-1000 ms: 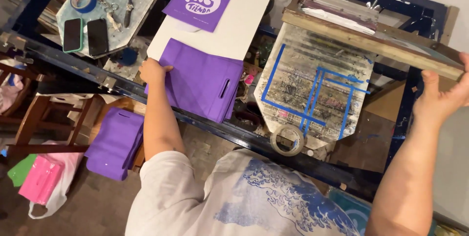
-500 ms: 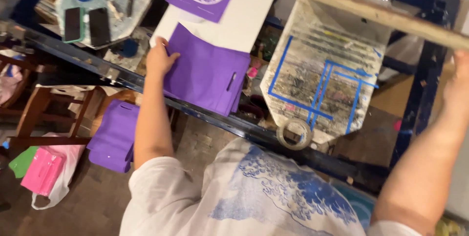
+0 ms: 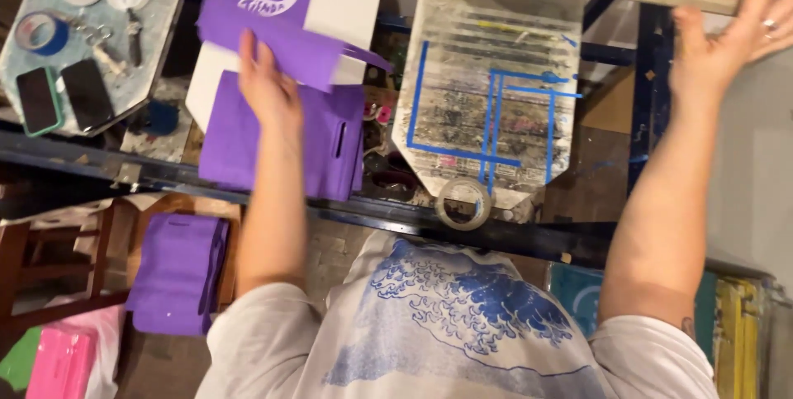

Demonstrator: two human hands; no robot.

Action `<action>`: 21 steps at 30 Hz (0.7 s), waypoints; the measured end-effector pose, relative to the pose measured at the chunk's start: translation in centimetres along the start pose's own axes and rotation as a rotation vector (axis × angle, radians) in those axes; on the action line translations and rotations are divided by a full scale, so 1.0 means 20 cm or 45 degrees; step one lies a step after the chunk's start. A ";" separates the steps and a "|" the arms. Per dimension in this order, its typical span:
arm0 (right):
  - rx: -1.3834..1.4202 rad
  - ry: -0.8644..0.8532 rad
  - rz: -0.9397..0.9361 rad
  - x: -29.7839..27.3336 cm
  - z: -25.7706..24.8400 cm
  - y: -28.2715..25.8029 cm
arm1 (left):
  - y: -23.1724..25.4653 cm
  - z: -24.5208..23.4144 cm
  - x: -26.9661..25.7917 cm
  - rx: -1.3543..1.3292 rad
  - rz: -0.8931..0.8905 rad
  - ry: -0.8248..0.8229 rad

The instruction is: Screen printing a white logo onto purple tote bags using a manual screen press and squeegee.

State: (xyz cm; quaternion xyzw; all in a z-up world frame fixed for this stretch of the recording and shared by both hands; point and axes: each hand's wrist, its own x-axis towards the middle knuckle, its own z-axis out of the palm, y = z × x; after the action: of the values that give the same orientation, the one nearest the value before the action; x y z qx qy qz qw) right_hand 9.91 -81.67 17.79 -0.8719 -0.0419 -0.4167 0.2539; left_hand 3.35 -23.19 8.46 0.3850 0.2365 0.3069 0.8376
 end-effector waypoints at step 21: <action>0.092 -0.002 0.059 -0.09 0.07 0.08 | -0.81 0.08 -0.93 0.362 -1.443 -0.756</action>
State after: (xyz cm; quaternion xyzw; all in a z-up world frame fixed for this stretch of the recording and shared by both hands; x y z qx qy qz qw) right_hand 10.09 -82.14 15.07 -0.8633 -0.0368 -0.4082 0.2947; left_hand -3.19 -45.32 -0.44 0.3762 0.1996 -0.3358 0.8402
